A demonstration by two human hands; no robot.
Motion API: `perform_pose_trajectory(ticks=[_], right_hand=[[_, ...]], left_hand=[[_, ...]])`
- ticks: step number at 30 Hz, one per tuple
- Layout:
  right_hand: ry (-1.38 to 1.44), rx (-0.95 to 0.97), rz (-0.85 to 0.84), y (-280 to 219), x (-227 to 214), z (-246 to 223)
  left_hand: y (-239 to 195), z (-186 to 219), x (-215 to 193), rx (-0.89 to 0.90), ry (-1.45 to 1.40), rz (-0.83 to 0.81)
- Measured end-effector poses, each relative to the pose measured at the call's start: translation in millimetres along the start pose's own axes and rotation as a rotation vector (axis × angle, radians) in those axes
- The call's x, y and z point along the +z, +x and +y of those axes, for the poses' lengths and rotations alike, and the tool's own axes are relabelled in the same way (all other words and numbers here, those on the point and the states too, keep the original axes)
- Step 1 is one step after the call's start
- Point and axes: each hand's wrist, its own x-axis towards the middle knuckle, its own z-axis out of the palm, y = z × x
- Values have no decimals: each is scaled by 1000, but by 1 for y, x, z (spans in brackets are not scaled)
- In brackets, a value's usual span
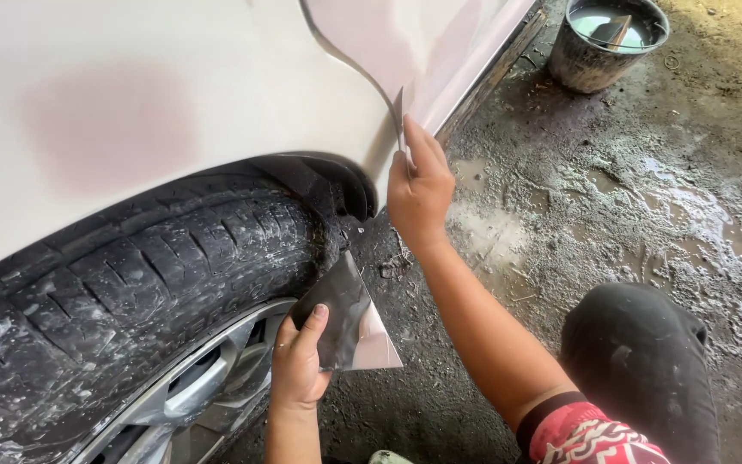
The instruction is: The person sands the side panel of a white car using a sanding block. They work along the lower edge of the door and the area above the wheel arch, smoothing the surface.
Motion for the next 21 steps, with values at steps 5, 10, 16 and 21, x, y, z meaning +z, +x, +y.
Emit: perform_pose_trajectory(ticks=[5,10,16,21], right_hand=[[-47,-11,-49,-16,-19,-7],[-30,-186,-144,-37,-79,-28],[254,-33,-690,-69,-142,-64],[70,-28,-987,-49,-151,-43]], left_hand=[[0,0,0,9,-7,-4],[-2,-2,15,95,-41,-27],[-8,-17,58,347,-194,62],[-8,-9,72,533,-265,104]])
